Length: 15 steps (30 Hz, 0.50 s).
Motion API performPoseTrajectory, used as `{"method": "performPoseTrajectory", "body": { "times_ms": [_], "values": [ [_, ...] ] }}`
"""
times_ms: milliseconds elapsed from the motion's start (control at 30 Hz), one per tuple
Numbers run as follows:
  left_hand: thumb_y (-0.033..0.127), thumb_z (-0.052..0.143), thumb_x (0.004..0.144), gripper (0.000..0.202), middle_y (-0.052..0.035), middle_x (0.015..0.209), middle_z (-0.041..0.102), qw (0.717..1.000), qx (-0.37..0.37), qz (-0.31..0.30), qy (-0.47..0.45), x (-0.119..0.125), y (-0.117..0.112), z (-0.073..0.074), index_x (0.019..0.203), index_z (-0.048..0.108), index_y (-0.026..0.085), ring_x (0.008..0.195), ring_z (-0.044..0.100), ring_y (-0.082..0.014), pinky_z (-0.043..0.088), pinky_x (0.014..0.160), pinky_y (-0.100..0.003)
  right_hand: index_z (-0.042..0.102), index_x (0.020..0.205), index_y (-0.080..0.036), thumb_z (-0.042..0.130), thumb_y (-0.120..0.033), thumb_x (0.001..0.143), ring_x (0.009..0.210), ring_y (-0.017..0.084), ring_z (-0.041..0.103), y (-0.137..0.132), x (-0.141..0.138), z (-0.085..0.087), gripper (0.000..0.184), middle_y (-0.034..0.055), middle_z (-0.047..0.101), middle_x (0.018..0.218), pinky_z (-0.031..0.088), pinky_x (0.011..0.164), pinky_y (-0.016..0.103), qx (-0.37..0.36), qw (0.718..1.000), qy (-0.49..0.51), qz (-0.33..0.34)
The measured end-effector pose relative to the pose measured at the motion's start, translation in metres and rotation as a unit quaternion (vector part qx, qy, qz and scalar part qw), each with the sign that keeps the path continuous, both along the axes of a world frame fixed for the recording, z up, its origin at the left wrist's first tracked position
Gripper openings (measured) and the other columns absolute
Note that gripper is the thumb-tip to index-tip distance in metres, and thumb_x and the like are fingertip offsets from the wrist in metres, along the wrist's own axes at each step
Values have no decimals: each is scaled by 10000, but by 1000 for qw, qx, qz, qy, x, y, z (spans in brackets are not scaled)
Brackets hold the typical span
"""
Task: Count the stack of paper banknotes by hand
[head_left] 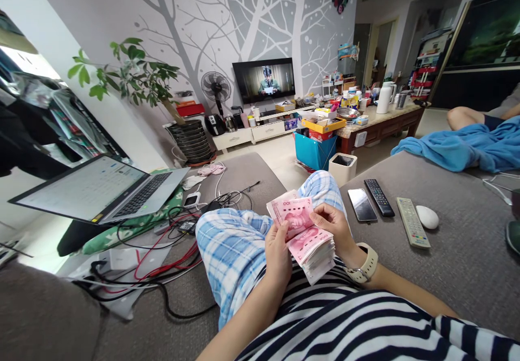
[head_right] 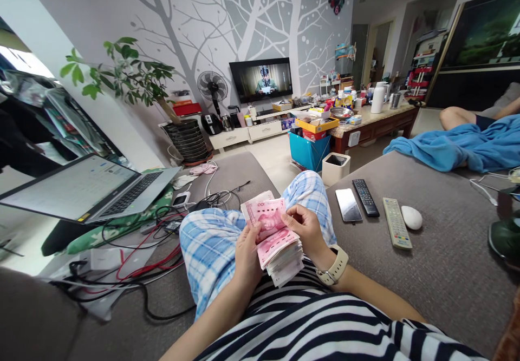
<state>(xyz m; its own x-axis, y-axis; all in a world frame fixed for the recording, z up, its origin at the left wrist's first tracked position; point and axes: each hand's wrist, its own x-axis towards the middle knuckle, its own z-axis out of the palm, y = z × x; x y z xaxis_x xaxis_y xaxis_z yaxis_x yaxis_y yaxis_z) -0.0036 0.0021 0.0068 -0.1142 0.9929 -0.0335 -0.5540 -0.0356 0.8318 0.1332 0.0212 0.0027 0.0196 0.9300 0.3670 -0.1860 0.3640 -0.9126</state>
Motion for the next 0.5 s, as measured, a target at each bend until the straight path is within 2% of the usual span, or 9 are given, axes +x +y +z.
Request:
{"method": "performPoseTrajectory", "body": {
  "times_ms": [133, 333, 500],
  "values": [
    [348, 662, 734, 235, -38, 787, 711, 999, 1, 21, 31, 0, 0, 2, 897, 691, 181, 755, 669, -215, 518, 757, -345, 601, 711, -184, 670, -390, 804, 613, 130, 457, -1, 0, 0, 236, -17, 540, 660, 366, 587, 265, 1, 1000, -8, -5],
    [322, 490, 825, 273, -72, 871, 718, 979, -4, 122, 166, -3, 1, 5, 770, 695, 151, 857, 630, -212, 485, 839, -336, 598, 704, -190, 666, -397, 807, 609, 131, 467, -1, 0, 0, 240, -15, 549, 660, 377, 581, 260, -7, 1000, -13, -4],
    [330, 460, 829, 306, -84, 861, 716, 971, 0, 134, 200, -3, 0, 8, 762, 695, 145, 838, 617, -220, 486, 816, -343, 598, 708, -193, 664, -411, 804, 602, 134, 464, -1, 0, 0, 247, -14, 541, 654, 373, 569, 259, -12, 1000, -12, -1]
  ]
}}
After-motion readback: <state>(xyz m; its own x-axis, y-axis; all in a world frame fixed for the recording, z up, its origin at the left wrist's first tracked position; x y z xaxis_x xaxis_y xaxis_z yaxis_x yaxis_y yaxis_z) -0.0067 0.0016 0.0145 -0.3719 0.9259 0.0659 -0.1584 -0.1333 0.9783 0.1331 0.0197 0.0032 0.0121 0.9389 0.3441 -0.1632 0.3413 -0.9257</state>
